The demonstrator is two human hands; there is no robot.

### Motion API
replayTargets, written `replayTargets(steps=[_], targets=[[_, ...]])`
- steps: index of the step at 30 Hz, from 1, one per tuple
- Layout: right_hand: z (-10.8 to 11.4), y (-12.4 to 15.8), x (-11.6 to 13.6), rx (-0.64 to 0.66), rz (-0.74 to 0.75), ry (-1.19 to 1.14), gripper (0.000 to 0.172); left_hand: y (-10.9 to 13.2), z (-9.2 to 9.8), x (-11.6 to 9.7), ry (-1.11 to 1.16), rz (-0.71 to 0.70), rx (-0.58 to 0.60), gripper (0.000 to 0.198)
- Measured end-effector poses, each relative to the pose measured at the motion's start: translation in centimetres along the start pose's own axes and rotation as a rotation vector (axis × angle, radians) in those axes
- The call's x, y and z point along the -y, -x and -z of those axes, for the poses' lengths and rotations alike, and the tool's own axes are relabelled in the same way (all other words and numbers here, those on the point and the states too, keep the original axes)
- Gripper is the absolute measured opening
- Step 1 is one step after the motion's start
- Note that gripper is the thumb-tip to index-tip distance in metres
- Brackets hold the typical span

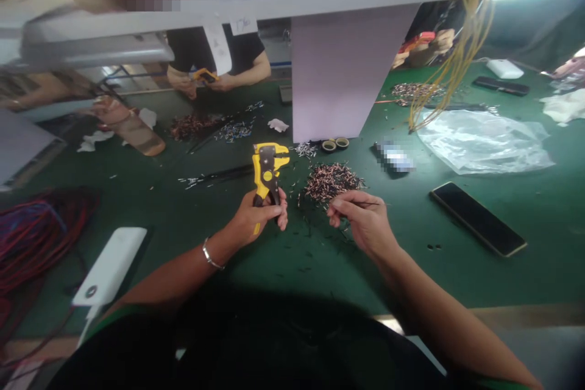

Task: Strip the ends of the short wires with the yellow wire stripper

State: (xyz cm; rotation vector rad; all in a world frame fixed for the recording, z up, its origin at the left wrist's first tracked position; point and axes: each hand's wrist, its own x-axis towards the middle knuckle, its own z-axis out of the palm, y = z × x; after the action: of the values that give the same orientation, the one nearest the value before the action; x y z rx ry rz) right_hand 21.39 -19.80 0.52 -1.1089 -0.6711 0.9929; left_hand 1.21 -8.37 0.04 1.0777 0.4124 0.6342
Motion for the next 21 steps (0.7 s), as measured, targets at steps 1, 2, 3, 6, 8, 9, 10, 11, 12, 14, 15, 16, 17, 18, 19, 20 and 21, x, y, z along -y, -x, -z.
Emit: replayTargets(steps=[1, 2, 3, 6, 8, 9, 10, 11, 12, 14, 15, 16, 17, 18, 19, 20, 21], targets=[[-0.1, 0.1, -0.1, 0.015, -0.012, 0.012, 0.011, 0.0, -0.1, 0.0, -0.002, 0.004, -0.008, 0.027], [-0.2, 0.1, -0.2, 0.025, -0.023, 0.020, 0.011, 0.0, -0.2, 0.1, -0.005, 0.007, -0.013, 0.027], [-0.2, 0.2, -0.3, 0.031, -0.033, 0.028, 0.011, 0.0, -0.2, 0.2, -0.009, 0.011, -0.015, 0.027], [-0.4, 0.2, -0.5, 0.040, -0.051, 0.050, 0.011, 0.2, -0.4, 0.4, -0.011, 0.027, -0.001, 0.026], [-0.5, 0.2, -0.6, 0.053, -0.053, 0.057, 0.011, 0.2, -0.4, 0.5, -0.010, 0.034, 0.006, 0.026], [-0.4, 0.2, -0.6, 0.061, -0.051, 0.056, 0.011, 0.2, -0.4, 0.5, -0.012, 0.036, 0.009, 0.026], [-0.4, 0.2, -0.7, 0.071, -0.050, 0.053, 0.011, 0.3, -0.4, 0.5, -0.015, 0.035, 0.011, 0.026], [-0.4, 0.2, -0.8, 0.080, -0.050, 0.049, 0.011, 0.3, -0.4, 0.5, -0.019, 0.033, 0.012, 0.025], [-0.4, 0.2, -1.0, 0.089, -0.050, 0.044, 0.011, 0.3, -0.4, 0.5, -0.023, 0.032, 0.012, 0.025], [-0.3, 0.2, -1.1, 0.105, -0.057, 0.037, 0.011, 0.3, -0.3, 0.7, -0.028, 0.033, 0.004, 0.024], [-0.2, 0.2, -1.2, 0.110, -0.062, 0.035, 0.011, 0.3, -0.3, 0.7, -0.030, 0.033, -0.003, 0.024], [-0.2, 0.1, -1.1, 0.111, -0.067, 0.033, 0.011, 0.3, -0.2, 0.8, -0.032, 0.034, -0.008, 0.024], [-0.2, 0.1, -1.1, 0.104, -0.071, 0.030, 0.011, 0.2, -0.2, 0.8, -0.035, 0.036, -0.010, 0.024], [-0.2, 0.1, -1.0, 0.092, -0.075, 0.027, 0.011, 0.2, -0.1, 0.9, -0.036, 0.039, -0.008, 0.024], [-0.2, 0.0, -0.9, 0.076, -0.077, 0.024, 0.011, 0.2, -0.1, 0.9, -0.038, 0.043, -0.007, 0.023], [-0.2, 0.0, -0.8, 0.062, -0.079, 0.019, 0.012, 0.2, -0.1, 0.9, -0.039, 0.048, -0.008, 0.023], [-0.3, -0.1, -0.8, 0.053, -0.081, 0.013, 0.013, 0.2, -0.1, 0.9, -0.039, 0.054, -0.009, 0.023]])
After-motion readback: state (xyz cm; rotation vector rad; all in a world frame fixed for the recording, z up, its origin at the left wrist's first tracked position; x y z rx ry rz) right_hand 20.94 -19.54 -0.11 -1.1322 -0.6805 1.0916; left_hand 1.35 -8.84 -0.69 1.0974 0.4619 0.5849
